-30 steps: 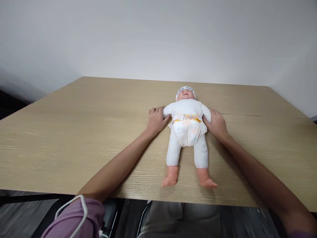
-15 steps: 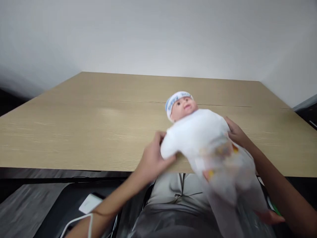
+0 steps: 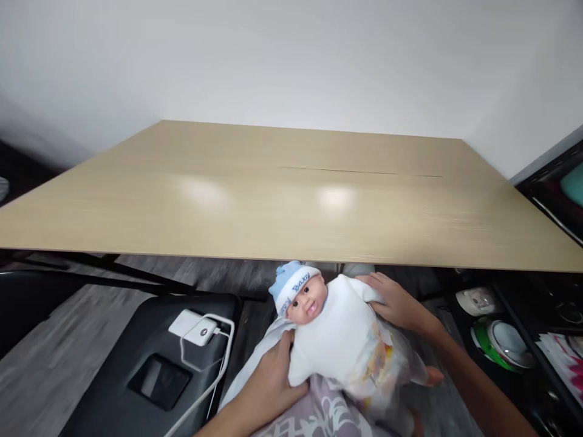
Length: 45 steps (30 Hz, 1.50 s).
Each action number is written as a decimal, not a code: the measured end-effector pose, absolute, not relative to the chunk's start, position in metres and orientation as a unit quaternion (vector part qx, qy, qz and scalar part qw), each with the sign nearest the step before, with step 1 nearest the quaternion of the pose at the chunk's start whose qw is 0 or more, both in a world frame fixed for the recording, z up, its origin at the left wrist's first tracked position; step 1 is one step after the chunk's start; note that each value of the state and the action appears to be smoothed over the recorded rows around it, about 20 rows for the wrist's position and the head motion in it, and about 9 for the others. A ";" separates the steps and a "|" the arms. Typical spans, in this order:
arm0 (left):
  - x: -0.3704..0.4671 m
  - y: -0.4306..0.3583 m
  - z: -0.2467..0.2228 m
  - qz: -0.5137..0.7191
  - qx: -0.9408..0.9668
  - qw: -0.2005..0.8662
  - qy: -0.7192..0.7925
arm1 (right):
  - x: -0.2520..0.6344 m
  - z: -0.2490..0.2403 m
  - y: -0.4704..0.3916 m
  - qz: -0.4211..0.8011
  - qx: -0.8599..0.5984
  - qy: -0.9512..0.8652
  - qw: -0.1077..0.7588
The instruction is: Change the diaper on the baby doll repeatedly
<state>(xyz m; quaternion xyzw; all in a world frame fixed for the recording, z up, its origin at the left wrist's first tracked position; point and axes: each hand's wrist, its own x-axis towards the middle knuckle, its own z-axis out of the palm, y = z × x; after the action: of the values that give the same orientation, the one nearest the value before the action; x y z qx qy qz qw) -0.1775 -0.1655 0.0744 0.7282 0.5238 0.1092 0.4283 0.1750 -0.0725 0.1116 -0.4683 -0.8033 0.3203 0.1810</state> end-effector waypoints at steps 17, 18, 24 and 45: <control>-0.142 -0.121 0.105 0.210 0.857 0.312 0.353 | 0.176 0.053 -0.135 0.383 -0.568 -0.677 0.271; -0.129 -0.112 0.110 0.197 0.862 0.346 0.313 | 0.174 0.051 -0.134 0.371 -0.569 -0.680 0.275; -0.076 -0.082 0.101 0.156 0.877 0.401 0.215 | 0.186 0.029 -0.118 0.319 -0.574 -0.703 0.273; -0.053 -0.055 0.118 0.093 0.888 0.439 0.100 | 0.214 0.085 -0.190 0.530 -0.562 -0.624 0.117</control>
<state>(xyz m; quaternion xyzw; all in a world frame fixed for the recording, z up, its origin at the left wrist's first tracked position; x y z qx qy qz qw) -0.0529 -0.0553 0.1184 0.8879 0.0997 0.0935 0.4392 0.2140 -0.1900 0.0848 -0.5619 -0.6242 0.5301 0.1167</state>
